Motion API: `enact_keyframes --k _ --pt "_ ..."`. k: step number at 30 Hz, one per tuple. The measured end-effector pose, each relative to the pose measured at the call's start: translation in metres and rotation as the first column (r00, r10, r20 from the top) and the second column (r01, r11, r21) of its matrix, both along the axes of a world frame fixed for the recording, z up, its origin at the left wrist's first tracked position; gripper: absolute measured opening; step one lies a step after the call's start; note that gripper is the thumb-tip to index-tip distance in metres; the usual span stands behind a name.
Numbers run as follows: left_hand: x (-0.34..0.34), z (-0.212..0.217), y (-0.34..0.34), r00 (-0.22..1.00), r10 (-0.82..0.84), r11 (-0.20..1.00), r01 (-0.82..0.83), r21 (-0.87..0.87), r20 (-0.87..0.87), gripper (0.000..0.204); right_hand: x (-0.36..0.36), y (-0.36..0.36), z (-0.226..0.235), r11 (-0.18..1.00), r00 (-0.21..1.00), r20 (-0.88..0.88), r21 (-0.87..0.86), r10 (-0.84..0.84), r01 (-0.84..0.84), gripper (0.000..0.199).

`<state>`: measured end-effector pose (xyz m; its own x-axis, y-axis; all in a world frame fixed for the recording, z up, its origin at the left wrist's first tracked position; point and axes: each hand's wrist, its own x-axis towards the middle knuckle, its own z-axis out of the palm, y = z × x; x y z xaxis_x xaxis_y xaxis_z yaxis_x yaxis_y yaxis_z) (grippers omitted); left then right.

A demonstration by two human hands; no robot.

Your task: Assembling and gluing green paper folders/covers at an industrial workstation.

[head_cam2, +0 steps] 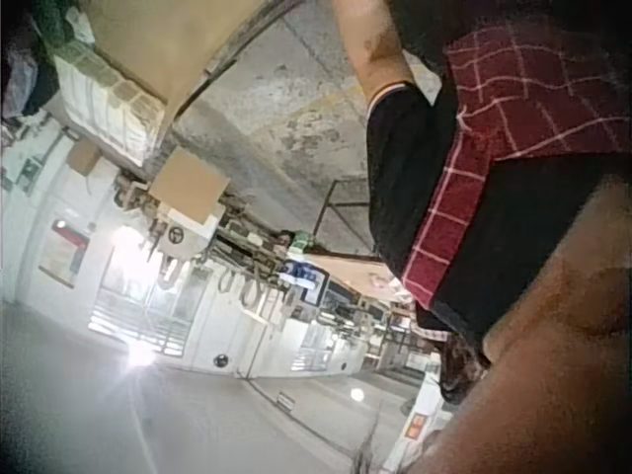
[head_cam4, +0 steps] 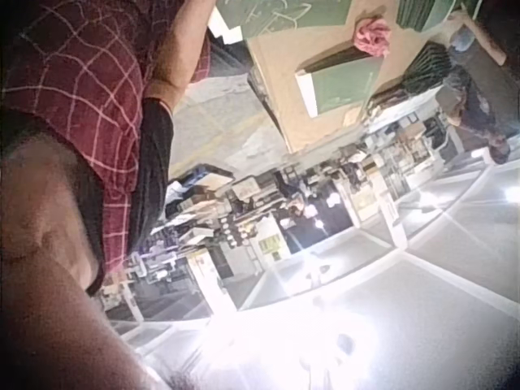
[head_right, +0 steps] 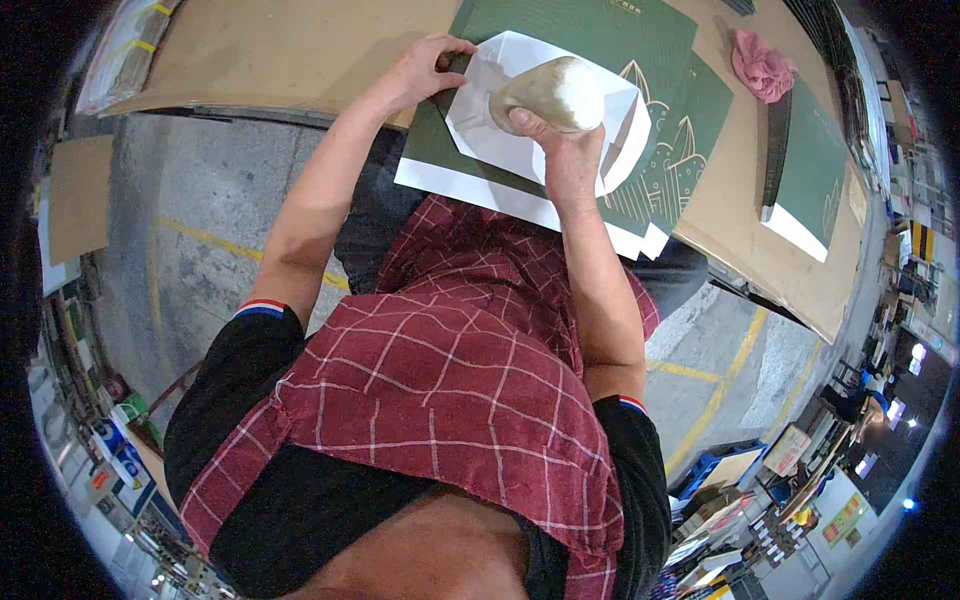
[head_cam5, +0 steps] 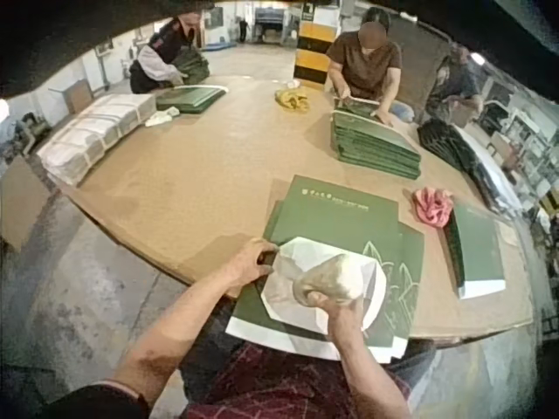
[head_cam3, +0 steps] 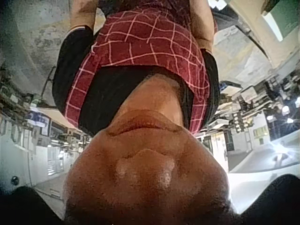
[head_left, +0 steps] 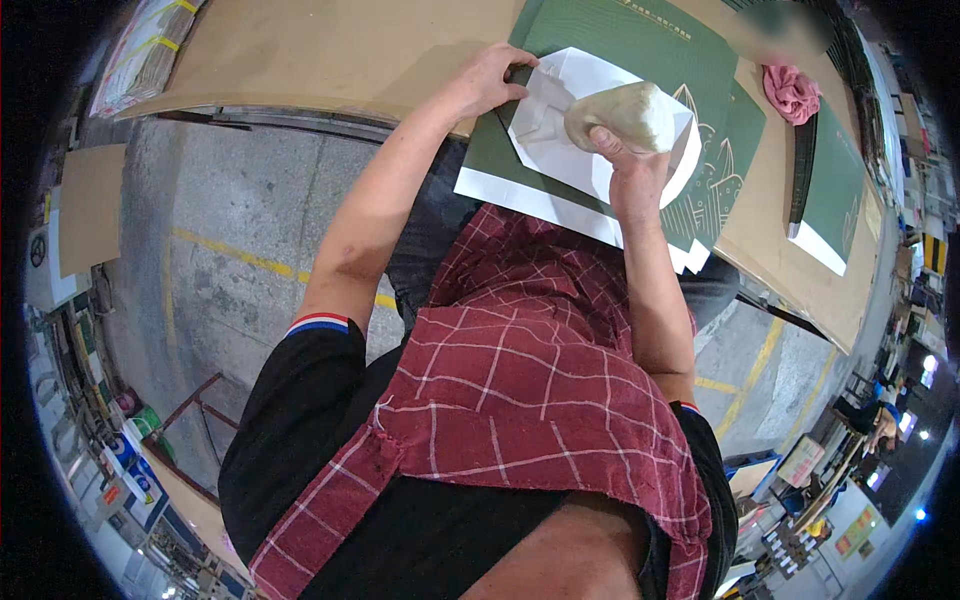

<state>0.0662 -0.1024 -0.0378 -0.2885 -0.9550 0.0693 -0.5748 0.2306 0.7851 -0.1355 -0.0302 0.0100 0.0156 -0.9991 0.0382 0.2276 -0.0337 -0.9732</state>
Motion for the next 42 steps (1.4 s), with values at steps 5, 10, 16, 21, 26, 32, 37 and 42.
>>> enact_keyframes --k 5,10,16,21,26,32,37,42 --pt "0.002 -0.002 -0.001 1.0 -0.029 0.999 0.029 -0.044 0.001 0.039 -0.002 0.008 0.004 0.999 0.999 0.007 -0.017 -0.031 0.032 0.046" --pt "0.001 -0.001 0.0 1.0 -0.024 0.999 0.024 -0.044 0.005 0.039 -0.008 0.015 0.005 0.999 0.999 -0.041 -0.018 -0.033 0.032 0.047" --pt "0.001 0.001 -0.001 0.999 -0.025 0.999 0.026 -0.024 0.045 0.039 -0.014 0.023 0.002 0.997 0.996 -0.053 -0.021 -0.074 0.073 0.047" --pt "0.002 -0.003 -0.003 0.999 -0.011 1.0 0.011 -0.006 0.039 0.042 -0.021 0.029 0.005 0.996 0.997 -0.057 0.059 -0.057 0.06 0.055" --pt "0.0 0.004 -0.001 0.999 0.001 0.999 -0.003 0.038 0.053 0.042 -0.03 0.03 -0.001 0.991 0.99 -0.067 0.031 -0.126 0.128 0.049" --pt "0.005 -0.006 -0.005 1.0 -0.015 0.999 0.014 0.05 0.026 0.041 -0.041 0.035 -0.003 0.984 0.984 -0.011 0.002 -0.176 0.176 0.047" --pt "0.004 -0.008 -0.003 0.999 -0.021 1.0 0.022 0.009 -0.046 0.041 -0.052 0.039 -0.003 0.976 0.976 -0.013 0.035 -0.216 0.217 0.048" --pt "0.007 -0.01 -0.006 0.998 -0.045 0.999 0.046 0.017 -0.046 0.04 -0.065 0.045 -0.005 0.963 0.96 -0.088 0.026 -0.266 0.269 0.046"
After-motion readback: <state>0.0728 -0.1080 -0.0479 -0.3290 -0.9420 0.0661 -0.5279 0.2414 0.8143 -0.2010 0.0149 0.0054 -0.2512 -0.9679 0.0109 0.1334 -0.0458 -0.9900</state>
